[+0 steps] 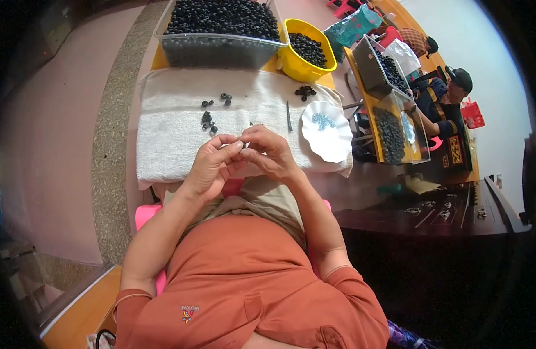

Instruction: Manually assembling or inspecting small black plastic components on a workbench.

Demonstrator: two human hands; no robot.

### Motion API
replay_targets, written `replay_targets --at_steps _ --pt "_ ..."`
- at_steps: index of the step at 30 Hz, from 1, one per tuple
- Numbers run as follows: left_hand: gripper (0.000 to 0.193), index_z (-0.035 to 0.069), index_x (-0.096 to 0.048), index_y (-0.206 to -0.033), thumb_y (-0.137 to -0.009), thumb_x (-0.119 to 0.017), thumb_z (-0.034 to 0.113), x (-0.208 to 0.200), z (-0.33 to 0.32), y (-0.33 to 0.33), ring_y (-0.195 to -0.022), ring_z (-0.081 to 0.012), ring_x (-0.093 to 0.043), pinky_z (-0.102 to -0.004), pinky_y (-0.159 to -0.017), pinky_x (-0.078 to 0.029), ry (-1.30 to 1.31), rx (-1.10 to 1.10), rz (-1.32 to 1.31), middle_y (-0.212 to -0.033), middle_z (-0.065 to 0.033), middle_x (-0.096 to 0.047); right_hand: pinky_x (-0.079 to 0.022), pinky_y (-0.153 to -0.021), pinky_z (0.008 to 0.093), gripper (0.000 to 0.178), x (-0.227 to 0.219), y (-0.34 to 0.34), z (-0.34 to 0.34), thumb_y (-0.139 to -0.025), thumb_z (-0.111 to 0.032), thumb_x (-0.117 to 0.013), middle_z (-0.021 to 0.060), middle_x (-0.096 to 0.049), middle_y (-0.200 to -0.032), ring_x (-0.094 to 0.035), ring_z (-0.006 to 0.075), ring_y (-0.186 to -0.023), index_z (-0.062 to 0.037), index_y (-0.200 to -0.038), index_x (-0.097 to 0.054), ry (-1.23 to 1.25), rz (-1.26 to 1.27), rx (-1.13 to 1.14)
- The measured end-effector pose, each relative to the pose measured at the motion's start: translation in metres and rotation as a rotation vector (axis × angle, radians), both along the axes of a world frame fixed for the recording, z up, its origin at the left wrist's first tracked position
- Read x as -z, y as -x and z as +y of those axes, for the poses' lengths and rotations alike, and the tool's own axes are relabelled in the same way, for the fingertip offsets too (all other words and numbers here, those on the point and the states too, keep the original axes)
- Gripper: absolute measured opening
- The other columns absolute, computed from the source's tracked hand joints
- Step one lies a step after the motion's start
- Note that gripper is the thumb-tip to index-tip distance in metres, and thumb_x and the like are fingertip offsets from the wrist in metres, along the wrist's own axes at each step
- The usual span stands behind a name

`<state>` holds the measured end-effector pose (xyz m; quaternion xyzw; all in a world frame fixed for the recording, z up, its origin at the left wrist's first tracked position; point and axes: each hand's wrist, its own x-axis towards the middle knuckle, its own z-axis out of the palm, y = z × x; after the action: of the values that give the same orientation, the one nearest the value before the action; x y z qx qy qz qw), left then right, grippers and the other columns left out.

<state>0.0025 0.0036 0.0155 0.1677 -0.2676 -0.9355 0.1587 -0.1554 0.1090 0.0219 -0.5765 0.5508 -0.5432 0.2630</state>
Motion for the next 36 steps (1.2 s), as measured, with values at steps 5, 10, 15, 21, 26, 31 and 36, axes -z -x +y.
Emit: replay_targets --at_steps 5,10,15,21,26,31,36 --pt "0.016 0.009 -0.058 -0.106 -0.093 -0.066 0.017 0.0 0.001 0.0 -0.088 -0.0129 -0.062 -0.0303 -0.082 -0.052 0.09 0.017 -0.02 -0.096 -0.0024 -0.064 -0.049 -0.068 0.0238 0.02 0.001 0.003 0.0 -0.089 -0.002 -0.068 0.0093 -0.06 -0.103 -0.061 0.0123 -0.083 -0.0011 -0.108 -0.064 0.056 0.107 -0.006" --pt "0.014 0.01 -0.059 -0.104 -0.094 -0.065 0.018 0.0 0.004 0.001 -0.086 -0.0116 -0.061 -0.0288 -0.078 -0.052 0.143 -0.026 -0.052 -0.095 -0.0025 -0.063 -0.049 -0.065 0.0237 0.023 -0.009 0.0 0.001 -0.085 -0.004 -0.072 0.009 -0.063 -0.096 -0.061 0.0123 -0.079 -0.0022 -0.107 -0.066 0.089 0.276 0.056" --pt "0.012 0.009 -0.06 -0.101 -0.095 -0.065 0.018 0.006 0.005 0.002 -0.079 -0.009 -0.061 -0.0251 -0.07 -0.051 0.198 -0.075 -0.034 -0.09 -0.001 -0.063 -0.049 -0.062 0.0238 0.027 -0.004 -0.008 0.001 -0.082 -0.002 -0.075 0.0093 -0.065 -0.094 -0.061 0.012 -0.073 -0.0023 -0.107 -0.066 0.108 0.146 0.085" --pt "0.013 0.007 -0.063 -0.097 -0.092 -0.07 0.017 0.003 0.005 0.001 -0.072 -0.0072 -0.061 -0.0216 -0.067 -0.049 0.237 -0.091 -0.047 -0.083 -0.0002 -0.065 -0.049 -0.062 0.0238 0.024 -0.009 -0.01 0.003 -0.081 -0.001 -0.076 0.0086 -0.064 -0.091 -0.061 0.0109 -0.074 -0.0006 -0.102 -0.066 0.068 0.134 0.087" --pt "0.009 0.007 -0.063 -0.096 -0.092 -0.067 0.013 -0.003 0.002 0.0 -0.073 -0.0095 -0.062 -0.0232 -0.067 -0.051 0.186 -0.005 -0.091 -0.083 -0.0005 -0.064 -0.05 -0.063 0.0238 0.02 -0.015 -0.008 0.008 -0.082 -0.001 -0.075 0.0087 -0.064 -0.09 -0.062 0.0117 -0.074 0.0 -0.099 -0.066 0.022 0.171 0.095" --pt "0.011 0.006 -0.063 -0.098 -0.091 -0.068 0.012 -0.005 0.002 -0.001 -0.073 -0.011 -0.064 -0.0246 -0.069 -0.054 0.179 -0.012 -0.123 -0.084 -0.0013 -0.065 -0.051 -0.065 0.0243 0.014 -0.023 0.031 0.036 -0.083 0.002 -0.071 0.0092 -0.066 -0.091 -0.063 0.0131 -0.078 0.0011 -0.096 -0.067 -0.004 0.295 0.333" --pt "0.013 0.007 -0.063 -0.1 -0.09 -0.069 0.012 -0.007 0.004 0.0 -0.073 -0.0112 -0.064 -0.0254 -0.07 -0.055 0.19 -0.008 -0.134 -0.086 -0.0013 -0.065 -0.053 -0.066 0.0335 0.016 -0.015 0.111 0.078 -0.082 -0.011 -0.071 0.0158 -0.068 -0.088 -0.067 0.0259 -0.069 -0.0011 -0.095 -0.069 -0.233 0.749 0.766"
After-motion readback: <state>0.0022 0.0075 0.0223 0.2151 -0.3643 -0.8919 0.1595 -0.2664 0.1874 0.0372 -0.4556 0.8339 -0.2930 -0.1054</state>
